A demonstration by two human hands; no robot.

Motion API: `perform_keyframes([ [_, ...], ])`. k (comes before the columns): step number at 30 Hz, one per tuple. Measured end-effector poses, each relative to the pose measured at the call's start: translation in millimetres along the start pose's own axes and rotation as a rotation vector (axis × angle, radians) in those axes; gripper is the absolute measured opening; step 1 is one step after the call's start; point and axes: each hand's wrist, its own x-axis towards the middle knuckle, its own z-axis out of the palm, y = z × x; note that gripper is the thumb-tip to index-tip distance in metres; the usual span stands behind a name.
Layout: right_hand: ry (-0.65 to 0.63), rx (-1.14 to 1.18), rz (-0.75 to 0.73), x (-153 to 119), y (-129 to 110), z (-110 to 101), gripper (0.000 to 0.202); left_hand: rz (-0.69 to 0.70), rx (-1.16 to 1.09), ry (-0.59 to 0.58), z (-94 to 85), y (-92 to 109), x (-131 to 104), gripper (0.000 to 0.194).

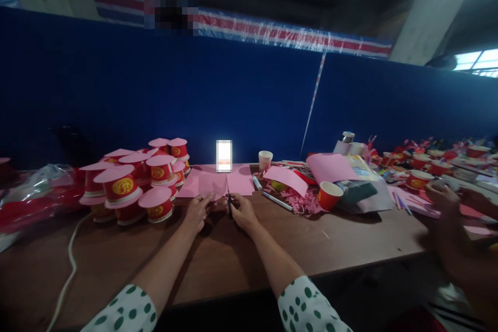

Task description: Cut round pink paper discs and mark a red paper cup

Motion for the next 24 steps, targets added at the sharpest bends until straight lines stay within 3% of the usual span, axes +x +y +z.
perform_keyframes([
  [24,-0.016,0.025,0.078,1.0,-5.4,0.0,0.033,-0.014,0.001,-0.002,-0.5,-1.6,1.4,0.028],
])
